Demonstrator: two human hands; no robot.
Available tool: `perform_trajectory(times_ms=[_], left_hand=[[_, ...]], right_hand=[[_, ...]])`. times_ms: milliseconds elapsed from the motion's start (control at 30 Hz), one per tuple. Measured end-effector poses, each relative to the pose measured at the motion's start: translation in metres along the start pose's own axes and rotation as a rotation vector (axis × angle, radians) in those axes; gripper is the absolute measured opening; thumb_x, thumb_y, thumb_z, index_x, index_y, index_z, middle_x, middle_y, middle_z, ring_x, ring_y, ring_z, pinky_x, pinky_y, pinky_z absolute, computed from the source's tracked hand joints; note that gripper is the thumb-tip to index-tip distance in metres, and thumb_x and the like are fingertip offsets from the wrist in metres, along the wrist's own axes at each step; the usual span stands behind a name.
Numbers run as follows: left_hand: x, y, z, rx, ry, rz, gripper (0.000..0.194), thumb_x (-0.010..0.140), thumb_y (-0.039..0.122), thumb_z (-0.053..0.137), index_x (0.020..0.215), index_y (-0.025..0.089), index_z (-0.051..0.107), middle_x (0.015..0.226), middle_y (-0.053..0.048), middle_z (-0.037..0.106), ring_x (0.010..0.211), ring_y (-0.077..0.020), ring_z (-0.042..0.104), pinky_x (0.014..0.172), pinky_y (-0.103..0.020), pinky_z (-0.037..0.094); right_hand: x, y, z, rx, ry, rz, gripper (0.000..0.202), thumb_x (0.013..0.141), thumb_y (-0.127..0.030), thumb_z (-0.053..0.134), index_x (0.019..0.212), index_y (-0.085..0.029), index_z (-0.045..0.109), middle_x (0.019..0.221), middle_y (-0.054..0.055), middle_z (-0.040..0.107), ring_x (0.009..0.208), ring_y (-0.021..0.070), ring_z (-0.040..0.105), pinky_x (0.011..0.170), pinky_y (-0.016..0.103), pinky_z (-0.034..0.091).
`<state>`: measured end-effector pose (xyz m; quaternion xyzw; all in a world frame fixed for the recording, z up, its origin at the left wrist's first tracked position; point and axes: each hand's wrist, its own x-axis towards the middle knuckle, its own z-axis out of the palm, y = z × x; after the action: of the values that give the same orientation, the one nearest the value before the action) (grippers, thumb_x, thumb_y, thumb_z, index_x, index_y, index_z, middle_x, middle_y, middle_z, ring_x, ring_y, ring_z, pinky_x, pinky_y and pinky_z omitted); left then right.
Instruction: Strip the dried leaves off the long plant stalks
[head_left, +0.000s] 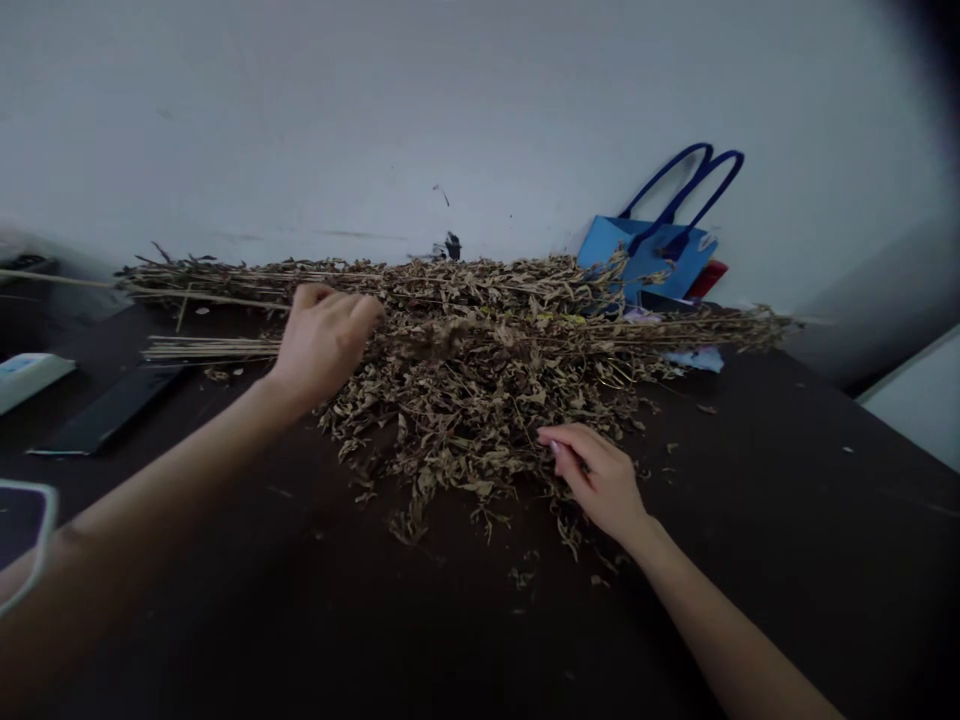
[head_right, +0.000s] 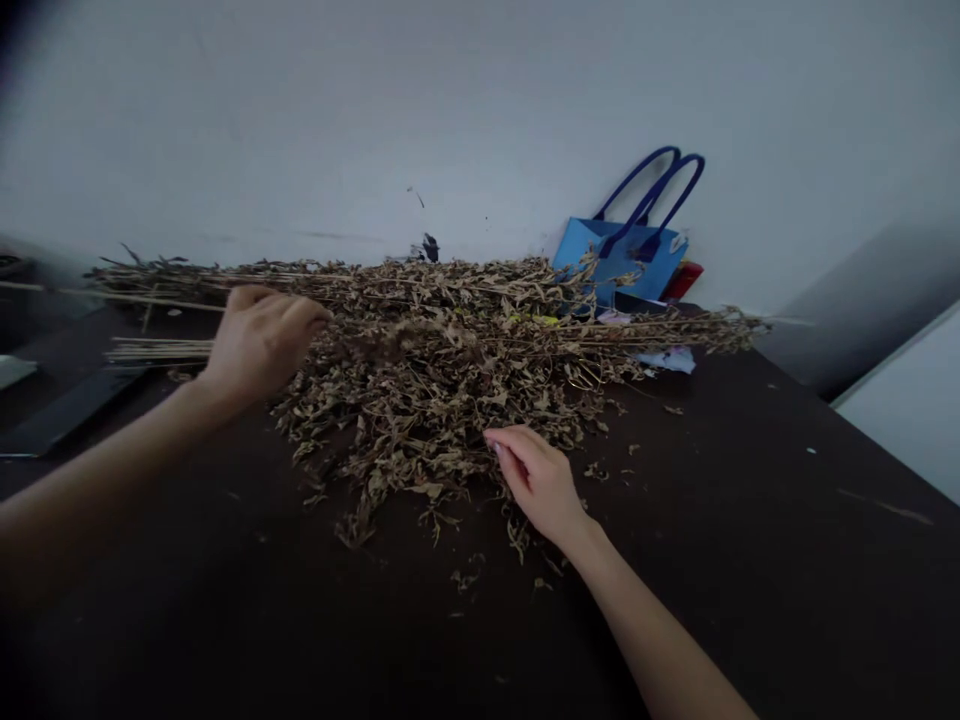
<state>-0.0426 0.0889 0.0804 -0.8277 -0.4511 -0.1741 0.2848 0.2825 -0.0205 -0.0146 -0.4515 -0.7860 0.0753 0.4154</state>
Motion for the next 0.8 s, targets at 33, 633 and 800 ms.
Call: perform_trajectory(times_ms=[33,633,800], left_hand=[[-0.006,0.011,0.000,-0.018,-0.004,0.046,0.022,0.090,0.011,0.034,0.094,0.014,0.055,0.079,-0.003,0.063,0.074,-0.0163,0.052,0.088,-0.039,0.034],[-0.041,0.146,-0.027,-0.339,0.077,0.211,0.027,0.091,0.011,0.037,0.099,0.019,0.061,0.093,-0.005,0.069,0.087,-0.0189,0.062,0.102,-0.050,0.031],[-0.061,0.158,-0.028,-0.366,0.143,0.369,0.033,0.092,0.013,0.039,0.122,0.016,0.051,0.130,-0.009,0.055,0.127,-0.0241,0.041,0.111,-0.051,0.019]], right_hand=[[0.000,-0.001,-0.002,-0.029,0.080,0.025,0.022,0.088,-0.016,0.045,0.105,-0.022,0.058,0.092,0.005,0.062,0.077,0.0151,0.060,0.068,0.030,0.050],[-0.003,-0.041,0.003,-0.377,0.014,-0.191,0.026,0.088,-0.013,0.047,0.109,-0.019,0.060,0.094,0.008,0.063,0.087,0.0217,0.057,0.079,0.040,0.047],[-0.002,-0.025,-0.002,-0.306,0.044,-0.108,0.026,0.090,-0.013,0.042,0.108,-0.018,0.060,0.092,0.009,0.062,0.085,0.0192,0.058,0.075,0.034,0.050]])
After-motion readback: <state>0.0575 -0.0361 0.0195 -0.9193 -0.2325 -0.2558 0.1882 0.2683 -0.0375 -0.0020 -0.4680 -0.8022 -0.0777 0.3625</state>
